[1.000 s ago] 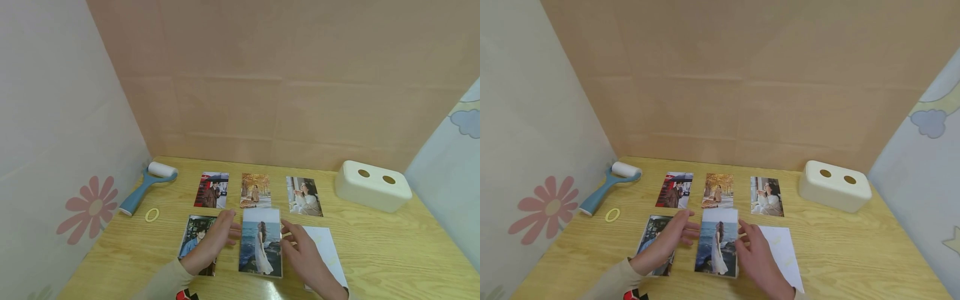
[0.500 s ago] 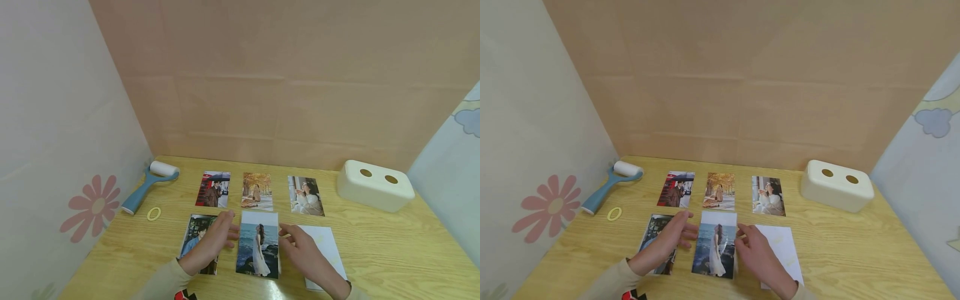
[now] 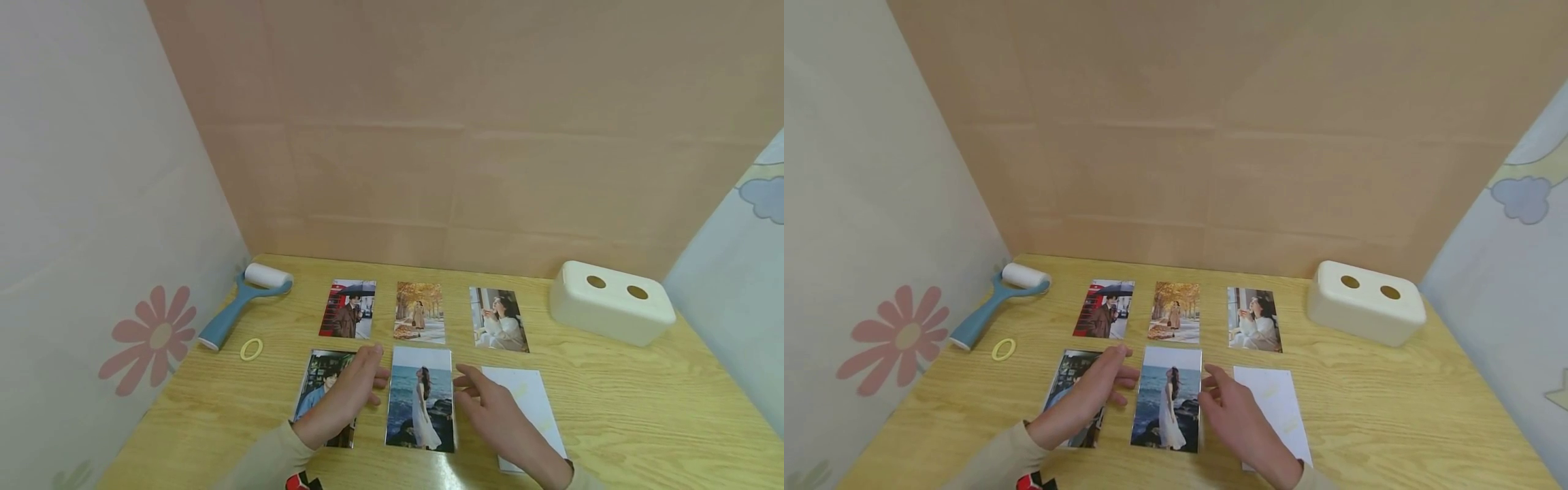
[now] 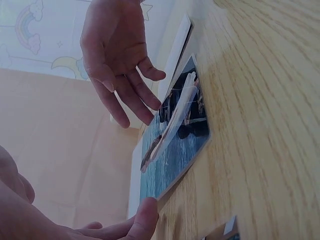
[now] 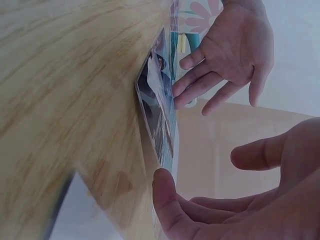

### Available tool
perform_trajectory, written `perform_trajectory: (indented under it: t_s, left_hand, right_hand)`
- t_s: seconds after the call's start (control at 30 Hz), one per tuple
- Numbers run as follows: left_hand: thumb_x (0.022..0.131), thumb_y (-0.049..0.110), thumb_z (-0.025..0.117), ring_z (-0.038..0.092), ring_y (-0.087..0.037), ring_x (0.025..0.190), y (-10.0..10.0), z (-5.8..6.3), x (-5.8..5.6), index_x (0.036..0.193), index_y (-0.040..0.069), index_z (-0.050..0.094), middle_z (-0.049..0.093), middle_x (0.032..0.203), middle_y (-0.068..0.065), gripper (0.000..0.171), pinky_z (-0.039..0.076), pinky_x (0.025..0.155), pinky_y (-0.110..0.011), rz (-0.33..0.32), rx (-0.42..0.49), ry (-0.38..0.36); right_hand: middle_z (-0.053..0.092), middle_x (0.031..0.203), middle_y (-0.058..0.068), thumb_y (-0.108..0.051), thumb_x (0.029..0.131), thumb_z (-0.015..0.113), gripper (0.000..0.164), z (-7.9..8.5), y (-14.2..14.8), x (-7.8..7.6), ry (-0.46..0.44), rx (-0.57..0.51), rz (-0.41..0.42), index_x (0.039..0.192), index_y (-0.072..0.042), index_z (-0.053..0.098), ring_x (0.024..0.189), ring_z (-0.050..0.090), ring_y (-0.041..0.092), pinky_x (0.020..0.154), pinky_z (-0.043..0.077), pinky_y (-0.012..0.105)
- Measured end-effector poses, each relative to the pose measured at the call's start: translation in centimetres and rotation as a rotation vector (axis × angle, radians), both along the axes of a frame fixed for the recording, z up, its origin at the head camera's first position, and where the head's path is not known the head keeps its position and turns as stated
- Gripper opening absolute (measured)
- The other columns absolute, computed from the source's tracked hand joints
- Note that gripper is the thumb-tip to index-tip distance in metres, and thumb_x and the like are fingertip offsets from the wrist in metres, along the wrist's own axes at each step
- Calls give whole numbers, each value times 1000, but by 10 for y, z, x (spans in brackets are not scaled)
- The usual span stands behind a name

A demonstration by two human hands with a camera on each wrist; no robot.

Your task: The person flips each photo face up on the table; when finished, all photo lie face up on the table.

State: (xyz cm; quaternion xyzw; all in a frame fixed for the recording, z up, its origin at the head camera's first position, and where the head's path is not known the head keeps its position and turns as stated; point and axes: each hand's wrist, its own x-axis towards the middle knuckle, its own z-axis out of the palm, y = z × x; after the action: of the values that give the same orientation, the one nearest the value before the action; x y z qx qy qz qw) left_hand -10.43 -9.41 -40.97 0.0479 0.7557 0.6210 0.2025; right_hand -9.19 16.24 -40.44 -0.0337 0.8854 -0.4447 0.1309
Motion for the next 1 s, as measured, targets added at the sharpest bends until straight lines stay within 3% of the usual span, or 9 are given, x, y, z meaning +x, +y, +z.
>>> perform_trajectory:
  t_s: [0.2,0.67,1.0]
  left_hand:
    - [101,70,28,54,-40,121,0,0,-1,151,-1,27,53,135,-25,87,50,86,-50,-5,5,-10]
    - [106,61,27,51,-37,122,0,-1,0,151,-1,26,48,137,-26,76,48,88,-51,7,28,-17]
    - [101,70,29,54,-35,119,3,3,1,152,2,29,52,134,-22,85,47,92,-53,5,1,-2]
  right_hand:
    - [66,121,4,-15,102,59,47,-2,0,0,5,11,5,145,1,49,110,63,27,85,53,47]
    - [66,123,7,-11,102,59,44,-3,1,2,68,14,6,142,3,51,106,63,24,83,53,42]
    - [65,122,6,-7,101,57,36,1,6,5,88,-2,-14,137,-3,57,107,62,22,86,51,41]
